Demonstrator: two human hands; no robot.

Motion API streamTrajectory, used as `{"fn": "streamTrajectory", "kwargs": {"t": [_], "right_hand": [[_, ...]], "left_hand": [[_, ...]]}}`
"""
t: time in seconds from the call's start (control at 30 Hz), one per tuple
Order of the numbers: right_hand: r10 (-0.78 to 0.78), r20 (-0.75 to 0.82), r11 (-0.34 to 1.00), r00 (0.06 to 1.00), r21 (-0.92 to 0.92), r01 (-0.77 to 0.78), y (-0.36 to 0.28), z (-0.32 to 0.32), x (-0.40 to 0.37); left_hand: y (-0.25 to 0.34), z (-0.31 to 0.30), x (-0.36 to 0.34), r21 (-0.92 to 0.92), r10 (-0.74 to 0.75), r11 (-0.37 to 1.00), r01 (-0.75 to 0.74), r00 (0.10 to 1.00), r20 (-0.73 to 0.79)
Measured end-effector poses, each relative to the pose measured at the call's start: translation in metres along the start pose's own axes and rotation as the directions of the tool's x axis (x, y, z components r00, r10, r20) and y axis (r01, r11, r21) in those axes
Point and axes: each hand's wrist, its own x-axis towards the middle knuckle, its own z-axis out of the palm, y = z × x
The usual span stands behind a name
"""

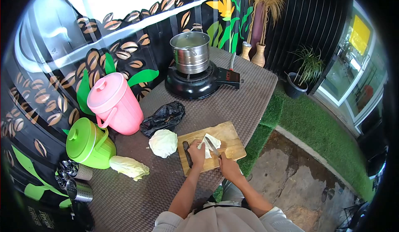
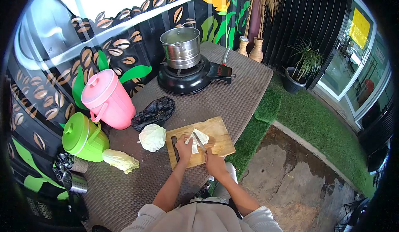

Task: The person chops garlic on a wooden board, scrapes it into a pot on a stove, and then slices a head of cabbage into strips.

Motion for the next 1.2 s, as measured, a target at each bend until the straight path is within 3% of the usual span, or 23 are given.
{"fn": "streamTrajectory", "kwargs": {"t": [0.17,0.27,0.53,0.77,0.97,1.07,1.13,1.17,1.2], "right_hand": [[0.023,-0.049,0.998,0.999,-0.049,-0.025,0.002,0.033,0.004],[0.115,0.011,0.991,0.993,-0.077,-0.114,0.005,0.042,0.010],[-0.007,-0.037,0.979,0.999,-0.206,-0.001,0.001,0.050,0.043],[0.062,-0.028,0.970,0.998,-0.234,-0.067,0.013,0.038,-0.009],[0.010,0.070,0.996,0.997,-0.093,-0.003,0.028,0.012,-0.018],[-0.109,0.026,0.992,0.994,0.059,0.107,0.037,0.010,-0.013],[-0.110,-0.130,0.963,0.985,0.231,0.138,0.033,0.007,-0.011],[-0.112,-0.131,0.963,0.985,0.230,0.140,0.032,0.007,-0.008],[-0.084,-0.157,0.957,0.984,0.261,0.124,0.032,0.007,-0.005]], "left_hand": [[0.003,-0.002,-0.001,-0.029,0.005,1.000,-0.005,1.000,0.031],[0.004,-0.002,0.000,-0.050,0.033,0.998,-0.031,0.999,0.030],[-0.003,0.002,-0.003,-0.011,0.055,0.998,-0.055,0.998,0.008],[0.005,0.002,-0.007,0.010,0.032,0.999,-0.031,0.998,-0.060],[0.002,0.000,-0.006,-0.006,0.042,0.999,-0.042,0.998,-0.050],[-0.002,-0.003,-0.005,-0.014,-0.008,1.000,0.007,1.000,-0.016],[-0.011,-0.005,0.001,-0.095,0.120,0.989,-0.117,0.992,0.035],[-0.016,-0.006,0.001,-0.096,0.122,0.988,-0.118,0.992,0.034],[-0.008,-0.013,0.001,-0.251,0.025,0.968,0.011,0.990,0.139]]}}
